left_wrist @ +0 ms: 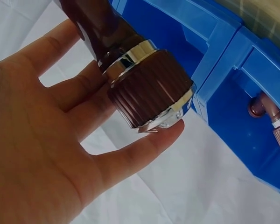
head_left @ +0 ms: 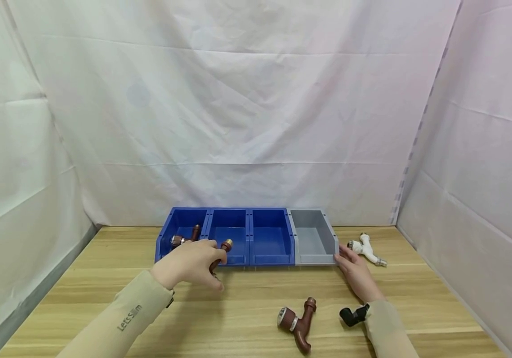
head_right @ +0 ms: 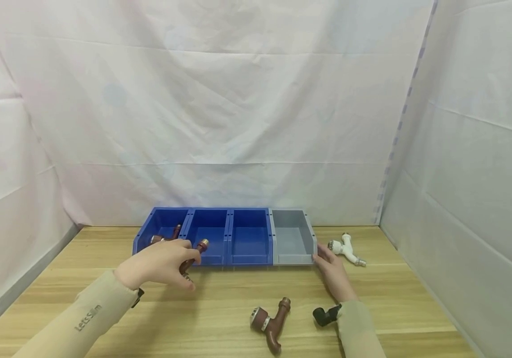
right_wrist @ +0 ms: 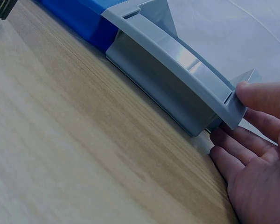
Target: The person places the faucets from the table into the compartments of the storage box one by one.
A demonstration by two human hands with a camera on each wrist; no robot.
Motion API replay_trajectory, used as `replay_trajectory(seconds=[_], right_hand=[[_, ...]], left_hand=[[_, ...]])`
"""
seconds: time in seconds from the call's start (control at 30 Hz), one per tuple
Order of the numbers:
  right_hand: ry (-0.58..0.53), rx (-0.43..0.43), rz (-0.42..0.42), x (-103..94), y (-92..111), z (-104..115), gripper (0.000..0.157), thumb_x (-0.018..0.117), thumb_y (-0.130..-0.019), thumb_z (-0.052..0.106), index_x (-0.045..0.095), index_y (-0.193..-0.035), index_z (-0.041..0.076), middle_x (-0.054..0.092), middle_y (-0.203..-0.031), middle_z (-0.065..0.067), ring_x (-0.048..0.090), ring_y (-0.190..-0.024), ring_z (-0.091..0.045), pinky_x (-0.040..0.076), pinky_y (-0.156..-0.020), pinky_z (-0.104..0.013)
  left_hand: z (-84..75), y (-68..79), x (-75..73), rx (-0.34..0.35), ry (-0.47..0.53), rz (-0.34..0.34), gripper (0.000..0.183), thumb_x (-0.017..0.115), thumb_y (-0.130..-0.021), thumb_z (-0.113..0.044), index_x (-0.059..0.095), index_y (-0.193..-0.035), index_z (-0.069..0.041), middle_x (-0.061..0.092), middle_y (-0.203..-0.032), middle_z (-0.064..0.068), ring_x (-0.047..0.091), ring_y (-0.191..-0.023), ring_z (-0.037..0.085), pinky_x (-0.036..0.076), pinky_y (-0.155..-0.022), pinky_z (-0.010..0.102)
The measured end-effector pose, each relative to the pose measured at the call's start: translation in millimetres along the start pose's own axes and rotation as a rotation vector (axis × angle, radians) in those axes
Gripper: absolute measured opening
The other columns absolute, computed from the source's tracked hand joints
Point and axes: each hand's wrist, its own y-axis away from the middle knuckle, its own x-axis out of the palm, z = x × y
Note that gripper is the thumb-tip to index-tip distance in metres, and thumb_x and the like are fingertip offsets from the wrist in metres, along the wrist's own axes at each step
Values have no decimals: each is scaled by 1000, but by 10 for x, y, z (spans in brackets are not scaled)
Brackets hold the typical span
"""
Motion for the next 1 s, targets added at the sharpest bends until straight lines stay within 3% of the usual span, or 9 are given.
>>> replay_trajectory(seconds=[0.4,1.0], right_hand=[[31,-5,-21,1,-2,-19,60,52,-89,18,22,-137,-2,28,-136,-21,28,-124,-30,37,-86,-15],[-7,-8,-9,7,-5,-9,59,50,-90,15,20,-137,-3,26,-137,-22,28,-124,-29,36,-87,-15]], left_hand=[[41,-45,-1,-30,16,14,47,67,-60,-59,62,-96,-29,44,-75,-11,42,-66,9,37,-53,28],[66,-97,36,-53,37,44,47,67,-61,-59,62,-96,-29,44,-75,-10,43,-66,9,38,-53,29]])
